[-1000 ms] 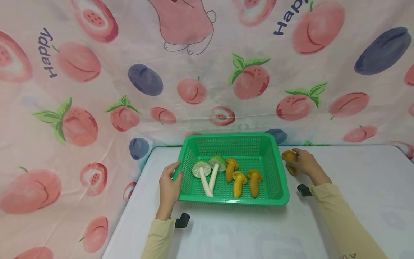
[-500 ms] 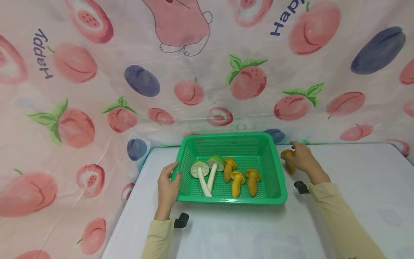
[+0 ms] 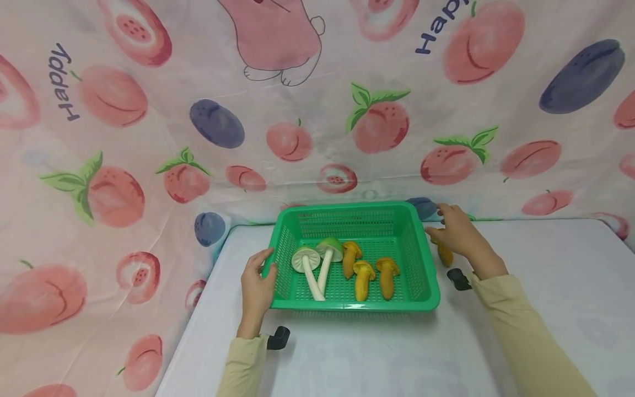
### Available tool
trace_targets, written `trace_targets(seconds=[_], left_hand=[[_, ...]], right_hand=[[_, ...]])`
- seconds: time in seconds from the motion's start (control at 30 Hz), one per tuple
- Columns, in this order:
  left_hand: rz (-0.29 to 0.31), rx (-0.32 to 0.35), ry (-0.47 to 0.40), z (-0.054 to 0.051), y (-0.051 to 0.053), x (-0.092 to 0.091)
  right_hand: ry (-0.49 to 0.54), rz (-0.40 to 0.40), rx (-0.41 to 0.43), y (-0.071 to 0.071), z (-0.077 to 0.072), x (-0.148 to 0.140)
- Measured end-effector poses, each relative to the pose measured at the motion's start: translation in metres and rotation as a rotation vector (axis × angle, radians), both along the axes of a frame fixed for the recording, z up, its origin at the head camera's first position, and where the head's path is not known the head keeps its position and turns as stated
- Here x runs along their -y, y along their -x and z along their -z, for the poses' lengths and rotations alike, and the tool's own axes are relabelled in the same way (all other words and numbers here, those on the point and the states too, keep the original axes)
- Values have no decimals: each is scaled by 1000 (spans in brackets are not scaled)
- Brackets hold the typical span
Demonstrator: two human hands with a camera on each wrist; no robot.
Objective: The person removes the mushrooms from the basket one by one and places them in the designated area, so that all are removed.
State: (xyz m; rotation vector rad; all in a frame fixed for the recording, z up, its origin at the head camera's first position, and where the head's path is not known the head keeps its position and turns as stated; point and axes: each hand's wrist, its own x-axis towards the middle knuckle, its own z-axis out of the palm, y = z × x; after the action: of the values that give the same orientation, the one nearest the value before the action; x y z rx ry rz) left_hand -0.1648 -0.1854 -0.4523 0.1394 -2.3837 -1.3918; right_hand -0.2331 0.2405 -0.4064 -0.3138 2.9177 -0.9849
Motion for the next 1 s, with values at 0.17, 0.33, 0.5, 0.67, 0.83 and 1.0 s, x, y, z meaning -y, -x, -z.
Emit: trace_targets(seconds=[0.17,0.33,0.5,0.67,0.83,1.0], left_hand=[[4,9,-10,0,0,0],[-4,10,-16,1,0,0],[-11,9,-14,1,1,0],[-4,10,-17,-1,1,1],[3,3,-11,-1,0,1],[-2,20,-4,0,-1,1]], right_hand=[[-36,-19,-31,-2,-15,14],[-44,-49,-80,-5,-25,28],[-31,-87,-86,-6,-31,41],[-27,-96,-70,-5,-28,54],[2,-108,-9,-7,-26,66],[16,-135,28,-7,-22,76]])
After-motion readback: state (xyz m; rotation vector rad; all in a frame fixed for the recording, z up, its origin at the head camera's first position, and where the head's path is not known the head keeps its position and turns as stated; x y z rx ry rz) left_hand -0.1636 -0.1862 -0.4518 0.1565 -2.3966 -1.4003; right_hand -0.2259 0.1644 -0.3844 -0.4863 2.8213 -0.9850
